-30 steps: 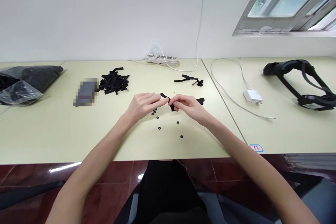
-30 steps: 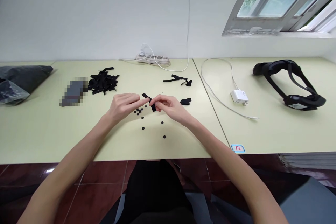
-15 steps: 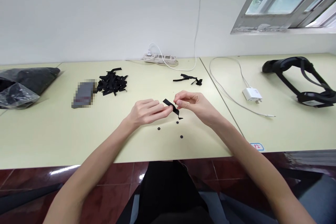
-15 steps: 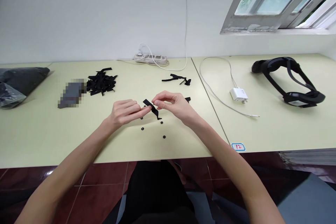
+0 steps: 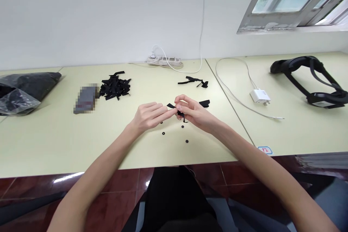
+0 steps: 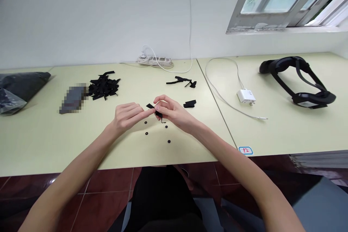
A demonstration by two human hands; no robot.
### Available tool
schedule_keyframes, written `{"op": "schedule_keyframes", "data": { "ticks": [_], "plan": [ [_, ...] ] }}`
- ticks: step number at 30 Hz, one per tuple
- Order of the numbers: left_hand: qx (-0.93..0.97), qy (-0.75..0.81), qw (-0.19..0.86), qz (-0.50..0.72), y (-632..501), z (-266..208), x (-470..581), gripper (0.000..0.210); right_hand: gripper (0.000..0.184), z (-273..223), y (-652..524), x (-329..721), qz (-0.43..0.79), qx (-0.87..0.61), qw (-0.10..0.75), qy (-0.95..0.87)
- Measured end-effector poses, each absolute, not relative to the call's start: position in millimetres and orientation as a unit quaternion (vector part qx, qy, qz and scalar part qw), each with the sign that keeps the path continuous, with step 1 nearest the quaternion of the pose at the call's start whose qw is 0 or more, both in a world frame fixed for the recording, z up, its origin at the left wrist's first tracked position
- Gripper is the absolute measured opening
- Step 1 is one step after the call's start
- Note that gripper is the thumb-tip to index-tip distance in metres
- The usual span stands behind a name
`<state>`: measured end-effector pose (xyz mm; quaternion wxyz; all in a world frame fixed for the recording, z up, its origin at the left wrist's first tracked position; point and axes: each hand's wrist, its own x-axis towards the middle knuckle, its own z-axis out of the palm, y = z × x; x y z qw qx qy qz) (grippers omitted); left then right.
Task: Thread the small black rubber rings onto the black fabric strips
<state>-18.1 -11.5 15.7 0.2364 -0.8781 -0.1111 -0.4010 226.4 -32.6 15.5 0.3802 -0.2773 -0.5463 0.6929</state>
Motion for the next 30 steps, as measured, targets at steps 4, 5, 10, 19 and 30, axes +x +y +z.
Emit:
{"op": "schedule_keyframes", "data": {
  "ticks": [4, 5, 10, 19, 30],
  "plan": [
    [-0.877, -0.119, 0.227, -0.407, -10, 14, -20, 0.037, 0.033, 17, -33, 224, 0.689, -0.286, 0.390, -0.541],
    [-0.878, -0.120, 0.222, -0.406, -10, 14, -20, 0.039, 0.033, 17, -32, 224, 0.690, -0.288, 0.387, -0.540],
    [-0.876, -0.125, 0.240, -0.399, -9, 14, -21, 0.036, 0.035, 15, -31, 227, 0.710, -0.289, 0.364, -0.528],
    [-0.878, -0.112, 0.235, -0.402, -10, 15, -19, 0.034, 0.043, 26, -27, 239, 0.625, -0.362, 0.361, -0.590],
    [-0.880, -0.099, 0.245, -0.394, -11, 16, -16, 0.032, 0.037, 27, -26, 243, 0.636, -0.377, 0.376, -0.559]
  ]
}}
